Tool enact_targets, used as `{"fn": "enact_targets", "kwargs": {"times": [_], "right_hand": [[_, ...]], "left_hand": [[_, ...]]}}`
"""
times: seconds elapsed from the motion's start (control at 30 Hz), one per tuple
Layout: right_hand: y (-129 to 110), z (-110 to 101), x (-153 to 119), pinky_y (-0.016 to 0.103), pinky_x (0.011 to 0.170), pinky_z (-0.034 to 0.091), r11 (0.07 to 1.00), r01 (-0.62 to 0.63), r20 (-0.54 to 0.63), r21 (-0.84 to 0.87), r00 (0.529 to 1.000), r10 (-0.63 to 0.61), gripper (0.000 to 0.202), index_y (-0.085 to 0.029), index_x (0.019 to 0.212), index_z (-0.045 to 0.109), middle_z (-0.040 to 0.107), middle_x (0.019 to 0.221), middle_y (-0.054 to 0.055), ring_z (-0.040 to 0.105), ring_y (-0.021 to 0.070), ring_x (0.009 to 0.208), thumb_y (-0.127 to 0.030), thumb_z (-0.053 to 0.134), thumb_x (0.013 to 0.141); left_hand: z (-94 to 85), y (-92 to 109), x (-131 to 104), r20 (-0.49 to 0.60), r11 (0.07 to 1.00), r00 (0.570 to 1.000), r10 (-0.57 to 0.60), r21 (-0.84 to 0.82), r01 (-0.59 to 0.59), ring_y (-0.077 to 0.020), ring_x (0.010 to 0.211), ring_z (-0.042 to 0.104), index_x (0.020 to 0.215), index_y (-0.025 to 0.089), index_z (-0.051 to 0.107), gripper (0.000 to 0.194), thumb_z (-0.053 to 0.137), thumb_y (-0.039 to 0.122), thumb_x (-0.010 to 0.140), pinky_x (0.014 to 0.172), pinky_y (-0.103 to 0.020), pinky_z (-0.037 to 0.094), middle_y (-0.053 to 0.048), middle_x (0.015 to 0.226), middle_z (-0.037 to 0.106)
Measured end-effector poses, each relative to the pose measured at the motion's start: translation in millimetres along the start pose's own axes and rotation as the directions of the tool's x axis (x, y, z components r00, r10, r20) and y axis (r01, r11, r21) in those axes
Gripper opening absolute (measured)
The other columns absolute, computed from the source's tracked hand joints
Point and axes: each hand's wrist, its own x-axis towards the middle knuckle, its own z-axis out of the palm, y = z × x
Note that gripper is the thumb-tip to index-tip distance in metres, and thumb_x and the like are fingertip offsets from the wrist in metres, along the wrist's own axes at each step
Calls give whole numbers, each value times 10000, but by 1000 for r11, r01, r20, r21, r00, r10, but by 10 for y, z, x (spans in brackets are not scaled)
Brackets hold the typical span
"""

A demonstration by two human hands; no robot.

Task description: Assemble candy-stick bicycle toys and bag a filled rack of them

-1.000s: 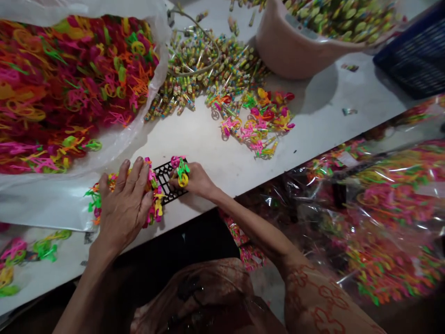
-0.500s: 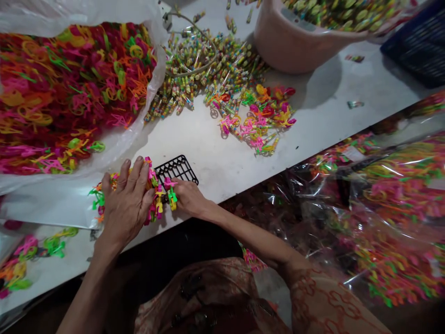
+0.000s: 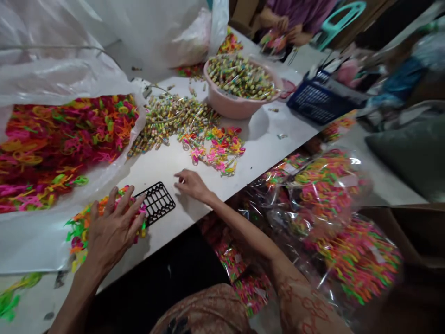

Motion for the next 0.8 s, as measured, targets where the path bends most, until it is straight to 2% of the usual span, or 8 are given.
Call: {"fn": "enact_targets", "kwargs": {"times": [0.1,0.2,0.3,0.4,0.47,0.57,0.67,0.8], "right_hand": [[288,-395,255,346,827,459,946,-218,-190,-239,966,174,287,-166,1097,664,634,1140,149,617,240,989,-115,510,860],[405,-538,402,372,812,452,875,-307,-180,-375,950,256,276,-153,987,689,660,1052,185,619,280,986,-56,477,840],[373,-431,352,344,778,445,886,-300,-178,-353,951,251,252,-156,962,680,668,988,169,620,265,950,-77,474,841],[272,-216,175,314,769,438,946,-245,-246,-211,950,191,215,-170,975,658,654,1021,115,607,230,941,-137,500,833],[195,-58,67,288,764,433,983,-166,-249,-80,958,142,193,-171,961,652,646,1002,72,602,194,904,-154,519,822],[91,146,-9,260,733,424,992,-120,-218,48,968,127,172,-171,956,661,635,961,45,597,162,840,-184,550,825],[30,217,23,266,721,416,992,-119,-146,-31,983,113,173,-189,924,679,624,972,61,604,173,862,-211,514,874],[-3,100,117,278,726,423,971,-120,-2,-209,992,122,163,-186,870,664,619,983,83,613,192,884,-208,504,892]], "left_hand": [[61,-54,-10,-4,999,1000,31,-14,-31,-324,1448,232,1358,363,497,436,400,295,938,1108,-656,206,-66,1464,466],[76,-85,-25,-15,1000,1000,22,-17,-23,-342,1438,253,1224,331,620,359,426,289,924,1098,-671,225,-64,1448,486],[55,-64,-47,-8,999,999,41,-16,-41,-349,1436,258,1066,286,699,311,423,292,921,1100,-679,220,-77,1430,506],[31,-30,-64,0,998,998,59,-20,-59,-335,1434,271,1020,271,709,302,426,315,925,1126,-654,187,-73,1435,502],[21,-21,-65,1,999,999,42,-28,-42,-322,1433,277,1058,283,699,302,428,318,929,1139,-631,170,-61,1449,488],[7,-45,-45,-6,1000,1000,-10,-15,10,-307,1436,273,1252,307,601,365,425,322,933,1146,-615,144,-64,1486,438],[-11,-97,8,32,1000,999,-14,21,14,-320,1428,286,1365,308,499,447,433,370,927,1142,-621,130,-85,1503,407],[-48,-133,41,87,999,996,28,19,-30,-325,1431,277,1351,333,514,439,418,377,925,1129,-614,189,-73,1507,405]]}}
